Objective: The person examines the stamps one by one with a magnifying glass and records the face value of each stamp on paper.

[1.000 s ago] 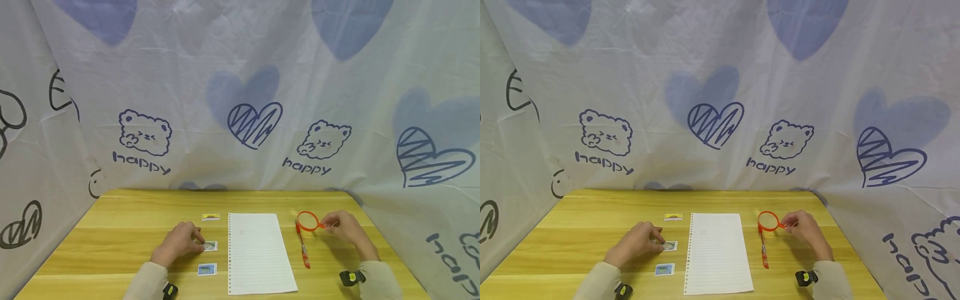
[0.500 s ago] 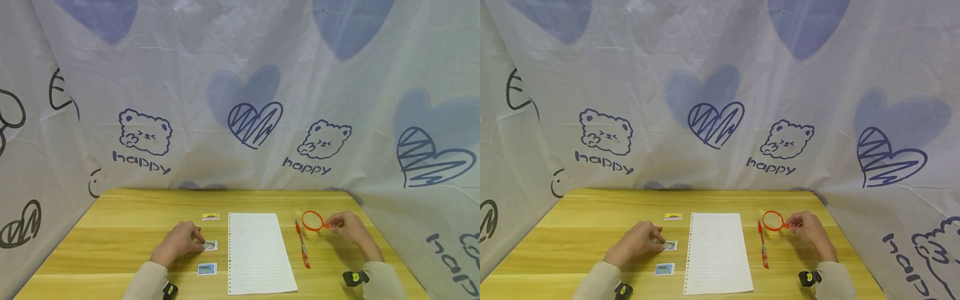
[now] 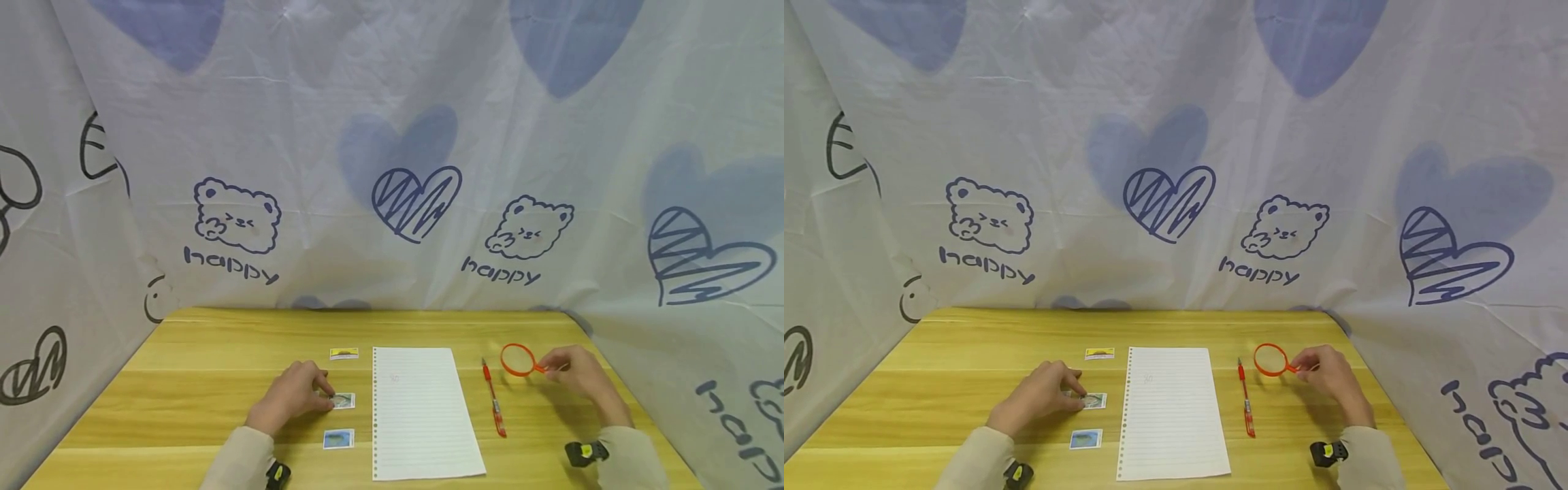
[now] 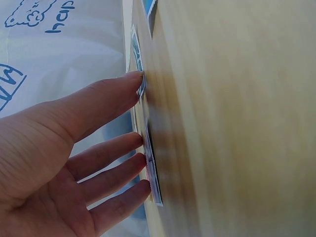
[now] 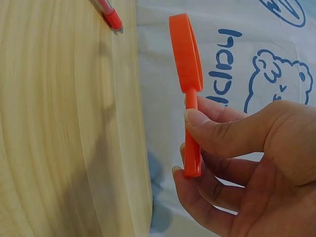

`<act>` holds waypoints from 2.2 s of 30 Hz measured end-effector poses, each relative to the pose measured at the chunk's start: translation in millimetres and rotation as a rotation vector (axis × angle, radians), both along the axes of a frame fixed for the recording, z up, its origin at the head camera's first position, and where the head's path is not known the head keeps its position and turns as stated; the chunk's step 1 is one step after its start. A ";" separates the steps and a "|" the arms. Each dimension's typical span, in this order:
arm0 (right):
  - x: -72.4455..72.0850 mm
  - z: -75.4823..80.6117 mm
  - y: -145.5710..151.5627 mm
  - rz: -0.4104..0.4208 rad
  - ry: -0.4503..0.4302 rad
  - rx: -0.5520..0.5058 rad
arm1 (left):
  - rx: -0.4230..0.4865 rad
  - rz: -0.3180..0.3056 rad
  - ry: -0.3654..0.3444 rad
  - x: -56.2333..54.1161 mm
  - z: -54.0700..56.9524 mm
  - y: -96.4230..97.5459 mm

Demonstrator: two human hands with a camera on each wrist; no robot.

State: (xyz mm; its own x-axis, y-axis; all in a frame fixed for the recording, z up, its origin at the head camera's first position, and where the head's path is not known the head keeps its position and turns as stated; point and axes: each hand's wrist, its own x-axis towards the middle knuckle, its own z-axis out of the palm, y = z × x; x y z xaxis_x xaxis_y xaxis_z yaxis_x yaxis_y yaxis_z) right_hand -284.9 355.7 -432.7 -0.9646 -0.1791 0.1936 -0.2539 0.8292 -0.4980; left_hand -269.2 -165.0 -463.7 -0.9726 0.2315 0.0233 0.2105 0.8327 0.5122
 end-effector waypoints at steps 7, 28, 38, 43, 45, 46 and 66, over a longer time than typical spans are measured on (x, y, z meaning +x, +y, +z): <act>-0.9 -1.7 10.2 0.007 0.007 -0.007 | 0.001 -0.005 0.005 0.1 0.6 0.0; -0.1 -9.8 26.9 0.041 -0.003 -0.027 | 0.000 -0.002 0.003 1.8 2.0 0.6; -1.7 -14.8 31.9 -0.012 -0.071 -0.021 | 0.014 -0.009 0.000 3.5 4.0 1.2; -1.7 -18.5 34.9 -0.046 -0.112 -0.041 | 0.011 -0.010 0.006 3.0 3.3 0.9; -1.6 -20.4 36.2 -0.047 -0.113 -0.050 | 0.011 -0.011 0.005 2.7 3.0 0.8; -1.9 -21.3 36.8 -0.047 -0.113 -0.054 | 0.012 -0.011 0.004 2.6 3.0 0.7; -3.8 -28.4 37.0 -0.086 -0.150 -0.046 | 0.010 -0.008 0.013 0.5 0.1 -0.1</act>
